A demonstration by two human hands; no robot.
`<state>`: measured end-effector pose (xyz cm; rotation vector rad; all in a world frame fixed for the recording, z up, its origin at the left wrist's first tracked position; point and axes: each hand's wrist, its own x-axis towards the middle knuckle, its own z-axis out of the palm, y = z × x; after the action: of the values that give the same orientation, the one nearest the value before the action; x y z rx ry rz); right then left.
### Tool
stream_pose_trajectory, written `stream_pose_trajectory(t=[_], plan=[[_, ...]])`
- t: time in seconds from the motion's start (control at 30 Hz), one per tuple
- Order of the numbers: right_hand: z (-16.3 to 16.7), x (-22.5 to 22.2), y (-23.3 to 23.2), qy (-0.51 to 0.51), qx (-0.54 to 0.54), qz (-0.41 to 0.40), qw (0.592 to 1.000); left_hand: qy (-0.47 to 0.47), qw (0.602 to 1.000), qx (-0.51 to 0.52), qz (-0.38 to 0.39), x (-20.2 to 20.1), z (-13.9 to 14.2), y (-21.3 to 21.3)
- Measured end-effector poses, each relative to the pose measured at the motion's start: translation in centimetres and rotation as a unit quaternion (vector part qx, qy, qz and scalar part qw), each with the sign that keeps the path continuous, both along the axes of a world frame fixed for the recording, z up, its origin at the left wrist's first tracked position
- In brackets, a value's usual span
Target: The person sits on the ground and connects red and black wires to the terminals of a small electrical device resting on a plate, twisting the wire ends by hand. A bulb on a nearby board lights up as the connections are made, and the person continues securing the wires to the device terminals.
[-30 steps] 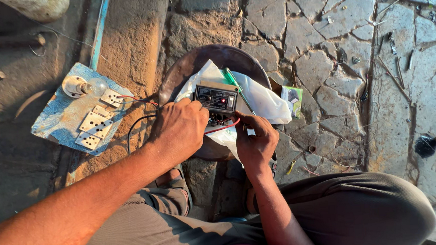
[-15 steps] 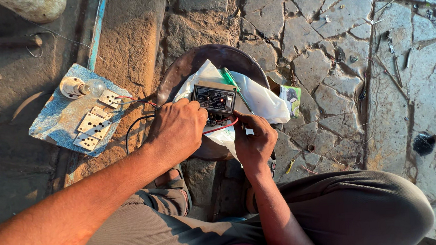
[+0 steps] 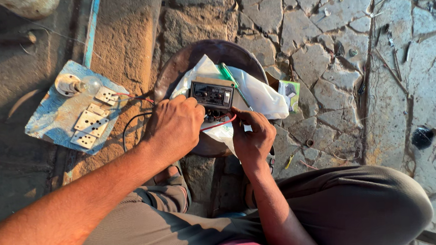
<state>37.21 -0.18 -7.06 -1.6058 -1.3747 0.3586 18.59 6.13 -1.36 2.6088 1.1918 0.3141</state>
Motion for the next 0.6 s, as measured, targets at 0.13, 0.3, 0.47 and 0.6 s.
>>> stream_pose_trajectory(t=[0.13,0.3,0.47,0.6], plan=[[-0.09,0.02,-0.11,-0.009,-0.003,-0.001,1.000,0.004,1.000,-0.005,0.000,-0.08,-0.26,-0.03],[0.05,-0.12,0.02,0.003,0.003,0.004,1.000,0.013,1.000,-0.005,0.007,0.06,-0.18,0.07],[-0.14,0.01,-0.22,-0.001,0.002,0.004,1.000,-0.008,1.000,-0.005,0.004,0.11,-0.20,-0.16],[-0.07,-0.02,-0.10,-0.002,0.002,0.005,1.000,0.016,1.000,-0.026,0.001,-0.02,0.03,0.12]])
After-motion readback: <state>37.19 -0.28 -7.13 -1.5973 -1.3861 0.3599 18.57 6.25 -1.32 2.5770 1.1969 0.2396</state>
